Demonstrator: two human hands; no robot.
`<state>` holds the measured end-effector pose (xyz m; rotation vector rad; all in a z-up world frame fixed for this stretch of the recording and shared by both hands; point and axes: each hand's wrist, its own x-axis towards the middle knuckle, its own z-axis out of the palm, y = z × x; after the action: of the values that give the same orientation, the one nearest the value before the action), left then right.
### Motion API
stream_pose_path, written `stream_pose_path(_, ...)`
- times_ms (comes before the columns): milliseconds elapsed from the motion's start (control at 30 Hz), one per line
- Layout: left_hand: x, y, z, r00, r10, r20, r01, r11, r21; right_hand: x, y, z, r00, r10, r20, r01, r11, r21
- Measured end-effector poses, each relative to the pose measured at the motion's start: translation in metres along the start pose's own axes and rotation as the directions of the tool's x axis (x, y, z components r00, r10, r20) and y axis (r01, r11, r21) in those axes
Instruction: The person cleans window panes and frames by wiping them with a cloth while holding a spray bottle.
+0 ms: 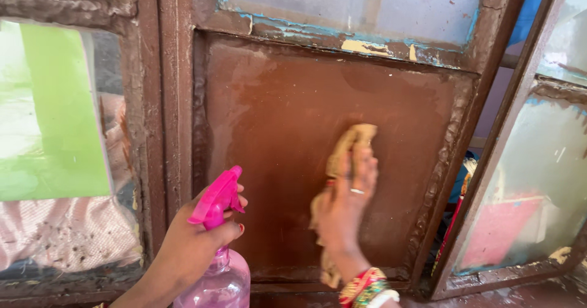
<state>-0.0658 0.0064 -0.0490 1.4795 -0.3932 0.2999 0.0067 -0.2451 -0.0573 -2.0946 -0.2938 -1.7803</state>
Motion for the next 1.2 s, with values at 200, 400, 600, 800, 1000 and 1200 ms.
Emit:
stream_pose_path(200,-0.004,-0.004,-0.009,0.999,-0.036,-0.040,0.033,0.997,-0.064,-0.015,-0.083,0.038,0.935,-0.263,0.238,0.246,0.964,0.099)
stream_pose_path(400,0.001,-0.004,-0.012,0.997,0.028,-0.070,-0.023,0.998,0.061,0.011,-0.080,0.041,0.677,-0.625,0.389,0.597,0.775,0.208)
stream_pose_path(600,0.020,-0.002,0.007,0.999,0.011,-0.037,-0.014,0.997,-0.077,0.073,-0.016,0.019,0.838,-0.494,0.233,0.540,0.814,-0.213)
stream_pose_path(800,0.030,-0.001,0.032,1.000,0.011,-0.008,-0.012,1.000,-0.023,0.085,0.097,-0.023,0.981,-0.194,-0.017,0.188,0.963,-0.195)
stream_pose_path(1000,0.041,-0.018,0.034,0.992,0.117,0.057,-0.117,0.993,-0.004,0.028,0.134,-0.044,0.998,-0.064,-0.026,0.056,0.968,-0.245)
stream_pose_path(1200,0.036,-0.027,0.014,0.995,0.092,0.049,-0.096,0.992,0.077,-0.001,0.084,-0.014,0.998,0.041,-0.043,-0.050,0.972,-0.232)
